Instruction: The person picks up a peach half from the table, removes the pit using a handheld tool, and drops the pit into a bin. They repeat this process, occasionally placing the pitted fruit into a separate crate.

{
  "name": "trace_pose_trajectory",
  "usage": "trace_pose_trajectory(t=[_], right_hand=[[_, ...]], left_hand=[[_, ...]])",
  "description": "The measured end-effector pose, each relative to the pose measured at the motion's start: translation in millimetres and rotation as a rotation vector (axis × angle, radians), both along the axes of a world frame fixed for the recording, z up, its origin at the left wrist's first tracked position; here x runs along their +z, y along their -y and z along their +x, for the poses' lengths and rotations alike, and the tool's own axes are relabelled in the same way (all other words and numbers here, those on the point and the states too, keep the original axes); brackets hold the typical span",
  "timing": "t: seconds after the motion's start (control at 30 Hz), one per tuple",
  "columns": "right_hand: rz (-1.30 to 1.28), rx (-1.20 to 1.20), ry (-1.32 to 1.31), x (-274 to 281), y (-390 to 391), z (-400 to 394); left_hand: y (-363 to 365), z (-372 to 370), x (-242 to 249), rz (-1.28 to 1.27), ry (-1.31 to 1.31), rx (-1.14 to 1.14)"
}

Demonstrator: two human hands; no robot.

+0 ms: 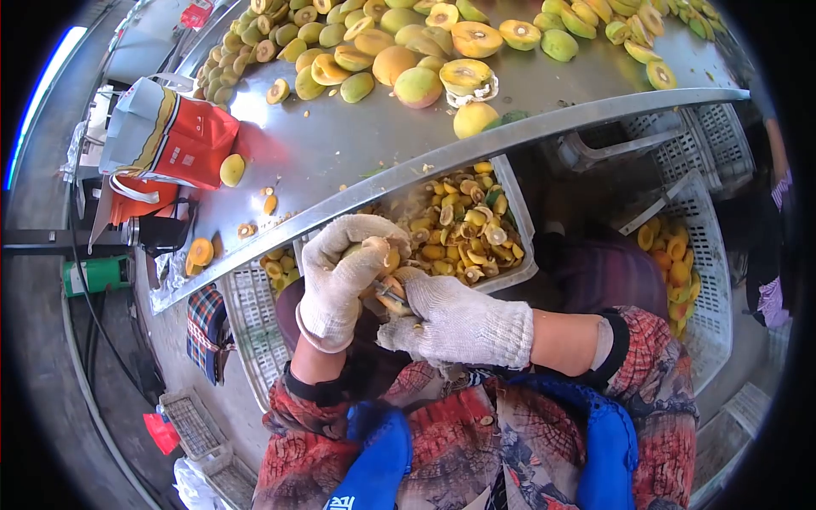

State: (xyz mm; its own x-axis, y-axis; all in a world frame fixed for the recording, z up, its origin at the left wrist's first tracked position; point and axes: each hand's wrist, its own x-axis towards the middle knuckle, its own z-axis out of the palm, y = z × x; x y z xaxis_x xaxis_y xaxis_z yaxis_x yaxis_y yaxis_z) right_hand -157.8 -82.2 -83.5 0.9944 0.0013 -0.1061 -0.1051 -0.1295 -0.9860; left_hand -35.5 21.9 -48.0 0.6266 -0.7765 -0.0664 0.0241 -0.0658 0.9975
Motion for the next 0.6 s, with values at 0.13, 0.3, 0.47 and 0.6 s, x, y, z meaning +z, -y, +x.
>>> trace_pose_trajectory(t=[0.13,0.3,0.47,0.6], right_hand=[[-0.196,-0.069,-0.011,0,-2,1],[-0.310,-0.178,0.190,-10,2,7],[-0.677,-0.180,0.151,-25,4,10],[-0.717,-0.206,0.059,-20,6,21]], left_hand=[[2,4,4,0.095,0.018,-0.052],[10,1,-3,0.045,-0.054,0.071],[14,-8,-17,-0.151,-0.191,0.275],[24,-8,-28,-0.267,-0.228,0.406]])
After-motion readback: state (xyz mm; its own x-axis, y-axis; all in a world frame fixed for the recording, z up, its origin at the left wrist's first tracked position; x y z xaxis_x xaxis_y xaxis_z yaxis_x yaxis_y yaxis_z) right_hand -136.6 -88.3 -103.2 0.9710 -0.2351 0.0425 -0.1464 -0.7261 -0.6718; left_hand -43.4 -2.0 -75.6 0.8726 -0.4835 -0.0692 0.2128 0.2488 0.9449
